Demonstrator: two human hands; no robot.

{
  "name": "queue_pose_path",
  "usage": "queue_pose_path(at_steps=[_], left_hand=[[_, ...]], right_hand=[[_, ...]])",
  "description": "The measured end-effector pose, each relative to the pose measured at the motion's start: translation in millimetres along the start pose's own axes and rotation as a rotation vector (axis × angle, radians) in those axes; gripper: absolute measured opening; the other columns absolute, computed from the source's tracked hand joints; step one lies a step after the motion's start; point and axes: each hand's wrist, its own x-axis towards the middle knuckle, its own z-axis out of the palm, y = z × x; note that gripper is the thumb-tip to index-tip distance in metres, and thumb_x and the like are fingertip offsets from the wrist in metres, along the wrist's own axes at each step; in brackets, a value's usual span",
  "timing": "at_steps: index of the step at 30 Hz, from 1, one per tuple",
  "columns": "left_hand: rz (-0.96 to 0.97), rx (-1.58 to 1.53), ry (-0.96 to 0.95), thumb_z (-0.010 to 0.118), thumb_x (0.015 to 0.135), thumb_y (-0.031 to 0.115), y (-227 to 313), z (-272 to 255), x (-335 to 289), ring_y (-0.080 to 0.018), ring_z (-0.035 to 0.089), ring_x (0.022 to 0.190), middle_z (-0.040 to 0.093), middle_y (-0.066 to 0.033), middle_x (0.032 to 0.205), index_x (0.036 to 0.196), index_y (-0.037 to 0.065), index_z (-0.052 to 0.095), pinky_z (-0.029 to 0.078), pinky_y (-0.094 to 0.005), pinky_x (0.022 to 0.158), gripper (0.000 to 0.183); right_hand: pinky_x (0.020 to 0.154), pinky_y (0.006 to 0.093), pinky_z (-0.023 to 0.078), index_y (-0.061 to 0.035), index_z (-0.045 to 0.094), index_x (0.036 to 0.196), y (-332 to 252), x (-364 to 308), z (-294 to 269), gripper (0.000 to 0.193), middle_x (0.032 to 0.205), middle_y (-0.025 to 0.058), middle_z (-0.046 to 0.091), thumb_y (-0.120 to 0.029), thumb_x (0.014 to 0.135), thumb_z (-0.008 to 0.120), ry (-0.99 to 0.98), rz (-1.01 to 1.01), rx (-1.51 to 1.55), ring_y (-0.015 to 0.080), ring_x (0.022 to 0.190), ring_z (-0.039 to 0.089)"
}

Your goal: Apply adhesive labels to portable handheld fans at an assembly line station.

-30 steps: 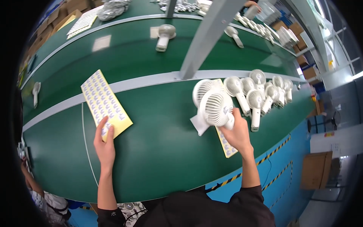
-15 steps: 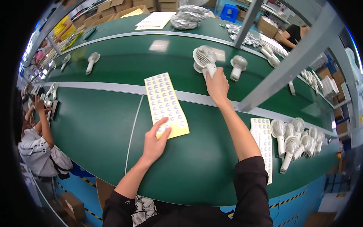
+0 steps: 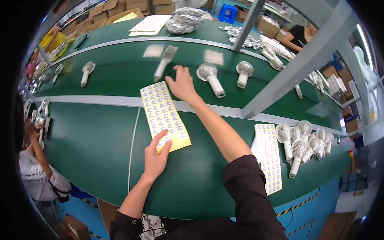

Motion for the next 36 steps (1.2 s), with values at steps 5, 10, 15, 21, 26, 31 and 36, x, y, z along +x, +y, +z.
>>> queue_pose_path(at_steps=[5, 10, 15, 21, 26, 31, 36], left_hand=[[0.110, 0.053, 0.044, 0.064, 0.097, 0.010, -5, -7, -3, -0.0212, 0.068, 0.103, 0.071, -0.0213, 0.113, 0.129, 0.000, 0.061, 0.052, -0.0327, 0.088, 0.034], [0.093, 0.070, -0.084, 0.063, 0.096, 0.008, 15, -4, -6, -0.0204, 0.064, 0.109, 0.069, -0.0176, 0.120, 0.127, -0.001, 0.061, 0.048, -0.0329, 0.095, 0.032], [0.115, 0.100, -0.307, 0.064, 0.095, 0.008, 23, -1, -19, -0.0197, 0.066, 0.106, 0.070, -0.0171, 0.116, 0.126, 0.000, 0.062, 0.049, -0.0330, 0.093, 0.033], [0.170, 0.136, -0.438, 0.070, 0.090, 0.005, 18, 12, -37, -0.0247, 0.073, 0.090, 0.074, -0.0184, 0.101, 0.123, 0.005, 0.066, 0.055, -0.0325, 0.080, 0.034], [0.179, 0.174, -0.583, 0.068, 0.088, 0.002, 25, 16, -38, -0.0223, 0.071, 0.093, 0.073, -0.0179, 0.103, 0.121, 0.003, 0.067, 0.053, -0.0316, 0.083, 0.033], [0.101, 0.160, -0.535, 0.065, 0.092, 0.002, 18, 10, -40, -0.0197, 0.069, 0.096, 0.073, -0.0166, 0.106, 0.123, 0.002, 0.065, 0.052, -0.0311, 0.086, 0.032], [0.120, 0.118, -0.481, 0.065, 0.093, 0.003, 24, 13, -32, -0.0267, 0.073, 0.099, 0.072, -0.0204, 0.108, 0.130, 0.005, 0.061, 0.055, -0.0331, 0.084, 0.037]], right_hand=[[0.085, 0.0380, 0.050, -0.0010, 0.063, 0.108, -2, -81, -32, 0.021, 0.103, 0.0148, 0.060, -0.015, 0.093, 0.066, -0.075, -0.165, 0.064, 0.0282, 0.095, 0.062], [0.087, 0.0351, 0.050, 0.0018, 0.062, 0.110, -23, -180, -77, 0.018, 0.105, 0.0169, 0.062, -0.013, 0.099, 0.059, -0.129, 0.049, 0.280, 0.0297, 0.097, 0.063], [0.086, 0.0309, 0.050, 0.0013, 0.049, 0.134, -42, -246, -107, 0.033, 0.100, 0.0106, 0.067, -0.019, 0.107, 0.047, -0.076, 0.336, 0.564, 0.0169, 0.091, 0.064], [0.075, 0.0268, 0.046, 0.0007, 0.040, 0.141, -38, -279, -112, 0.049, 0.089, 0.0039, 0.064, -0.018, 0.101, 0.061, -0.034, 0.412, 0.635, 0.0107, 0.081, 0.060], [0.066, 0.0329, 0.042, -0.0019, 0.040, 0.142, -28, -278, -113, 0.052, 0.077, 0.0063, 0.051, -0.023, 0.099, 0.061, -0.103, 0.305, 0.548, 0.0169, 0.069, 0.050], [0.072, 0.0286, 0.045, -0.0051, 0.036, 0.150, -38, -276, -110, 0.060, 0.081, 0.0033, 0.053, -0.016, 0.098, 0.064, -0.121, 0.375, 0.593, 0.0117, 0.074, 0.051], [0.071, 0.0271, 0.049, -0.0037, 0.054, 0.137, -44, -274, -119, 0.042, 0.088, 0.0050, 0.064, -0.009, 0.096, 0.065, -0.073, 0.385, 0.522, 0.0091, 0.075, 0.059]])
